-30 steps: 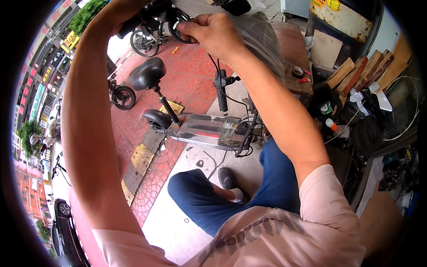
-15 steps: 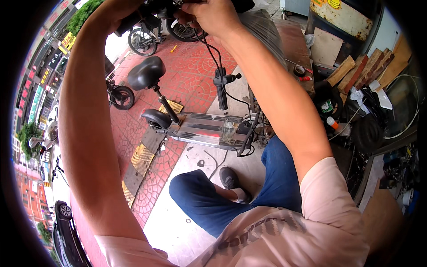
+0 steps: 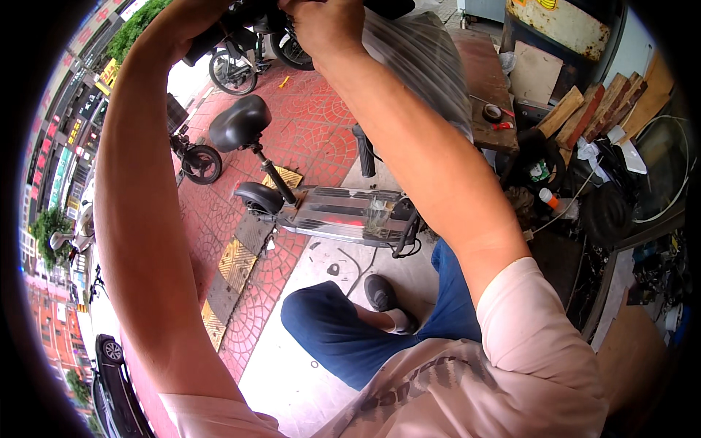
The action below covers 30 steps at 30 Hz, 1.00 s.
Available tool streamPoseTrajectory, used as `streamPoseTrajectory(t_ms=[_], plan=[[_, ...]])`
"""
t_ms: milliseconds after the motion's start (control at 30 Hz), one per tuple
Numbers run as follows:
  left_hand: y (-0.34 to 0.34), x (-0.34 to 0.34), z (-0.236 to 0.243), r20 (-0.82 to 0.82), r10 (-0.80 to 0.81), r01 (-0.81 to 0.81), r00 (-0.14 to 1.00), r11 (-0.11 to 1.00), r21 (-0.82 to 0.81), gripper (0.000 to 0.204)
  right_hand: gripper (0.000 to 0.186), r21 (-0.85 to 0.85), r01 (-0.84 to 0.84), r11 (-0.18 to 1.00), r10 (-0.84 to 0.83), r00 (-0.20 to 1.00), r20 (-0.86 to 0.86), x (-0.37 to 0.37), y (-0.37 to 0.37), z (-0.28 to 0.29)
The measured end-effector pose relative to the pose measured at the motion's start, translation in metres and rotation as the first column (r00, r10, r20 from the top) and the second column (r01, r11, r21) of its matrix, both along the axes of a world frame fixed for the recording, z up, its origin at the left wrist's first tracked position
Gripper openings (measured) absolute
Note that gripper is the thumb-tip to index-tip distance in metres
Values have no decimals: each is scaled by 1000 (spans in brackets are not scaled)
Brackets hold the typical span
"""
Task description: The person works on the handle and electronic components of an electric scooter by hand and using a screwdriver.
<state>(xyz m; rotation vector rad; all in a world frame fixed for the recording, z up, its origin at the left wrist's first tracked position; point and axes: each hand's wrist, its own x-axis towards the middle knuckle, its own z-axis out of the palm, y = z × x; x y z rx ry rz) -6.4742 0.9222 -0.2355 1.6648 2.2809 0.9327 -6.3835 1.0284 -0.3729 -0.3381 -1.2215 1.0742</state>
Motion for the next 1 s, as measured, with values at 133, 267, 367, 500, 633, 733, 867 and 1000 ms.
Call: streamPoseTrajectory(t_ms=[133, 267, 367, 500, 633, 733, 867, 1000], plan=[[-2, 2, 1, -24, 27, -27, 999, 1000, 6, 18, 13, -8, 45, 999, -45, 999, 14, 0, -3, 1], [-2, -1, 1, -1, 9, -9, 1000, 1000, -6, 17, 12, -22, 11, 1000, -12, 999, -36, 1, -5, 0], [-1, 4, 0, 0, -11, 11, 1000, 1000, 17, 15, 9, 84, 155, 984, -147, 984, -99, -3, -4, -5], [0, 2, -1, -15, -13, 13, 1000, 1000, 11, 15, 7, 224, 317, 922, -291, 946, -143, 1, -9, -10], [0, 4, -2, 54, -10, 9, 998, 1000, 25, 16, 8, 205, 320, 925, -310, 947, -80, 1, -15, -10], [-1, 4, -2, 58, 3, -4, 998, 1000, 21, 16, 9, 189, 328, 926, -323, 945, -55, 0, -14, -8], [-1, 2, -2, 66, -10, 7, 998, 999, 41, 17, 10, 153, 321, 935, -314, 947, -67, -3, -15, -5], [-1, -2, -3, 59, -23, 20, 998, 999, 46, 17, 9, 192, 340, 921, -339, 940, -42, 3, -21, -7]])
